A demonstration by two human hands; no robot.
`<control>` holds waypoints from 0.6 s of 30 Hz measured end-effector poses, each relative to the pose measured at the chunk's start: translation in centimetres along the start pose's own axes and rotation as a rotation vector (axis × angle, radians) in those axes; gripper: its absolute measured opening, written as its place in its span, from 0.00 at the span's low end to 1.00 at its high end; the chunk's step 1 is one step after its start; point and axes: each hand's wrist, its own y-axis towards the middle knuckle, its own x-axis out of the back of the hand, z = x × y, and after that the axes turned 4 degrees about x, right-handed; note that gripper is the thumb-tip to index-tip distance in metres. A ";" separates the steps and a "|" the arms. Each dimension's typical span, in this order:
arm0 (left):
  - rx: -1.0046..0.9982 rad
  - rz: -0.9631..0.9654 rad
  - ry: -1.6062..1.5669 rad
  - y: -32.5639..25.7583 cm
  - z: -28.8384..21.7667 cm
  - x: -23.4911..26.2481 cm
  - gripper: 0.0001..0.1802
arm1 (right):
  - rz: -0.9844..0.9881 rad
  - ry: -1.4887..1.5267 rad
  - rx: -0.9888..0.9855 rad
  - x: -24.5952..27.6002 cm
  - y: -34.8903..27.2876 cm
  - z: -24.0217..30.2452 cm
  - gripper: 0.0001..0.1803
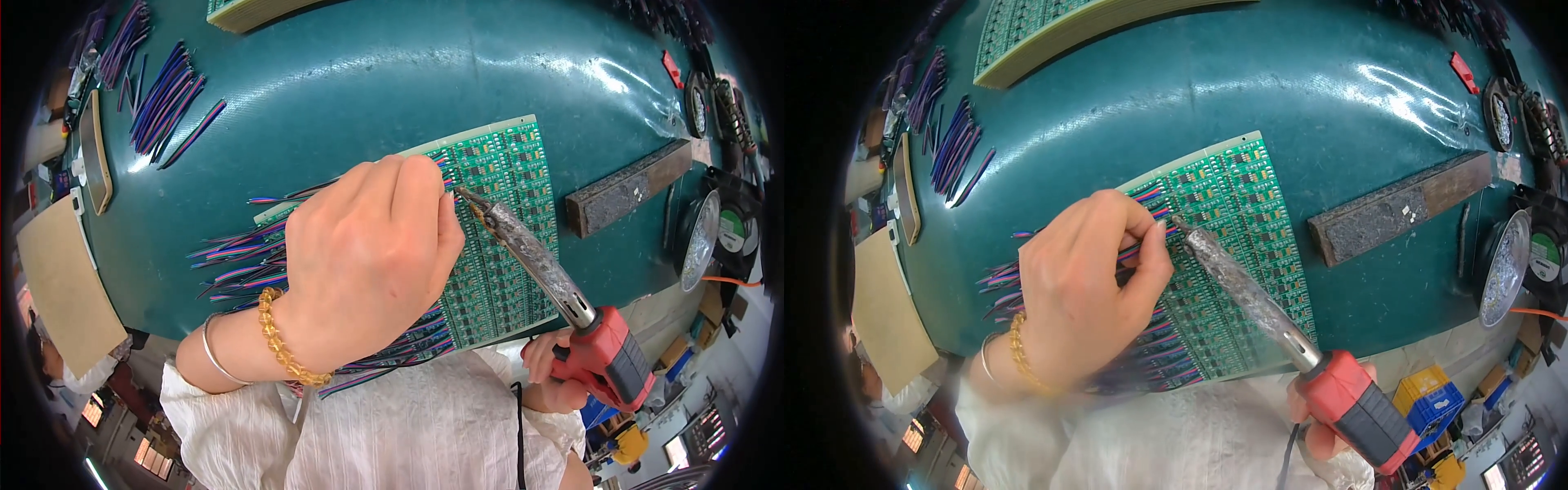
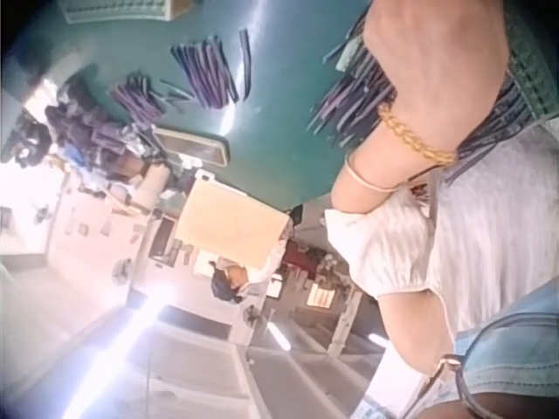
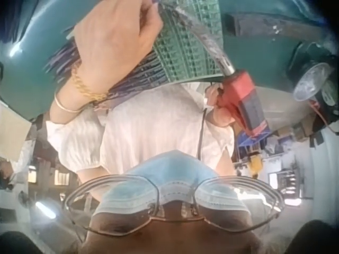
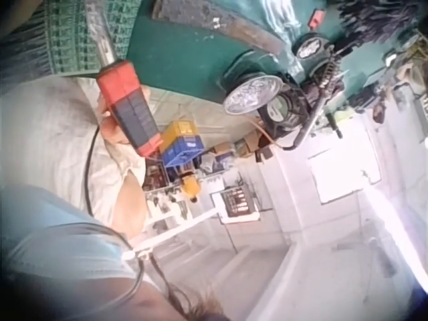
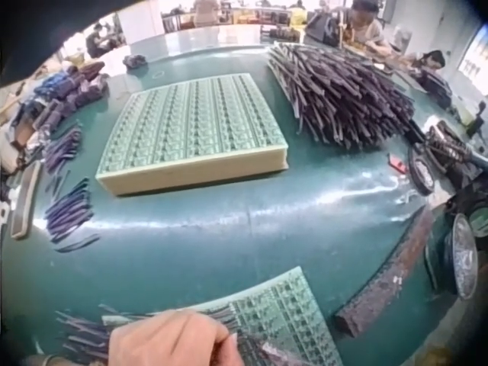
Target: The person picks up wires from the table, positions them onto a circuit board, and solders them to the board using a soldering iron.
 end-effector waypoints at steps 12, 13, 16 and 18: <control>-0.010 -0.010 -0.017 0.1 0.1 -0.1 0.10 | -0.036 -0.021 0.214 -0.2 -0.7 -1.5 0.51; -0.009 -0.010 -0.017 0.1 0.2 -0.1 0.10 | -0.035 -0.021 0.215 -0.3 -0.6 -1.4 0.51; 0.002 -0.007 -0.011 0.0 0.3 -0.1 0.10 | -0.140 0.140 0.110 -1.1 -0.3 -0.4 0.34; 0.007 0.002 -0.012 0.0 0.3 0.0 0.10 | -0.244 0.130 0.091 -1.9 -0.2 -0.2 0.35</control>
